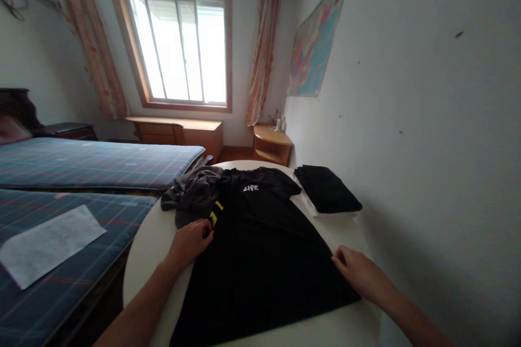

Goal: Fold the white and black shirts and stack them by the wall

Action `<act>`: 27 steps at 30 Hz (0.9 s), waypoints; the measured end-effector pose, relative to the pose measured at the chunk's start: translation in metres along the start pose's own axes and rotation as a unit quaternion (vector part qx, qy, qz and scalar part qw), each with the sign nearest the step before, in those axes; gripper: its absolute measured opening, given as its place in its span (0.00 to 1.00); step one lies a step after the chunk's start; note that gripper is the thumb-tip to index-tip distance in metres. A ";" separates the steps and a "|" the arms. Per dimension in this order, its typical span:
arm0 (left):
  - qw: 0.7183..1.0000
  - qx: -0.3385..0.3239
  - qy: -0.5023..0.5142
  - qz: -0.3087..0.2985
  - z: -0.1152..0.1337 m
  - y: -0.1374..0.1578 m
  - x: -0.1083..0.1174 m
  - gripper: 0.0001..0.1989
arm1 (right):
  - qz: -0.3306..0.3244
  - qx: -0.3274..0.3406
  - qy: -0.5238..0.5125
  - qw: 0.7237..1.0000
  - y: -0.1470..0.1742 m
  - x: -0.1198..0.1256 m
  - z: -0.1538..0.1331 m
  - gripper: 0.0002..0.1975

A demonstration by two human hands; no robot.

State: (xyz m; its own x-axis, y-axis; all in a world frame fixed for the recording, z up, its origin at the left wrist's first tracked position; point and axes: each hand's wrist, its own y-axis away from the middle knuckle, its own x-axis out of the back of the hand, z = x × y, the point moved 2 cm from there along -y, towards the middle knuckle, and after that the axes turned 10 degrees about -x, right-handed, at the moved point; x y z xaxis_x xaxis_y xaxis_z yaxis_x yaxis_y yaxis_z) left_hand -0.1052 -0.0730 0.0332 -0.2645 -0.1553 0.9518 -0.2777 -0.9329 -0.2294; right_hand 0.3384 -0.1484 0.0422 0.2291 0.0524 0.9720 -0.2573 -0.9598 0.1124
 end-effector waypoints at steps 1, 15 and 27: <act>1.000 0.004 0.004 0.002 -0.001 0.000 -0.001 0.05 | 0.000 -0.001 -0.007 1.000 -0.001 0.000 0.001 0.11; 0.977 0.125 0.149 0.083 -0.023 -0.005 -0.007 0.04 | -0.006 -0.024 -0.060 0.998 -0.012 -0.003 0.024 0.07; 0.978 0.130 0.114 0.114 -0.017 -0.006 -0.005 0.08 | 0.027 -0.013 0.016 0.999 -0.006 0.008 0.019 0.17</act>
State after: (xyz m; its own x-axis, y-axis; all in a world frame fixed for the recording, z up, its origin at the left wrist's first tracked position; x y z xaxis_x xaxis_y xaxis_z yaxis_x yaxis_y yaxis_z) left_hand -0.1178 -0.0615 0.0264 -0.4990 -0.3196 0.8055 0.0492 -0.9385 -0.3419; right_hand 0.3592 -0.1472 0.0452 0.1843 0.0090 0.9828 -0.2938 -0.9537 0.0639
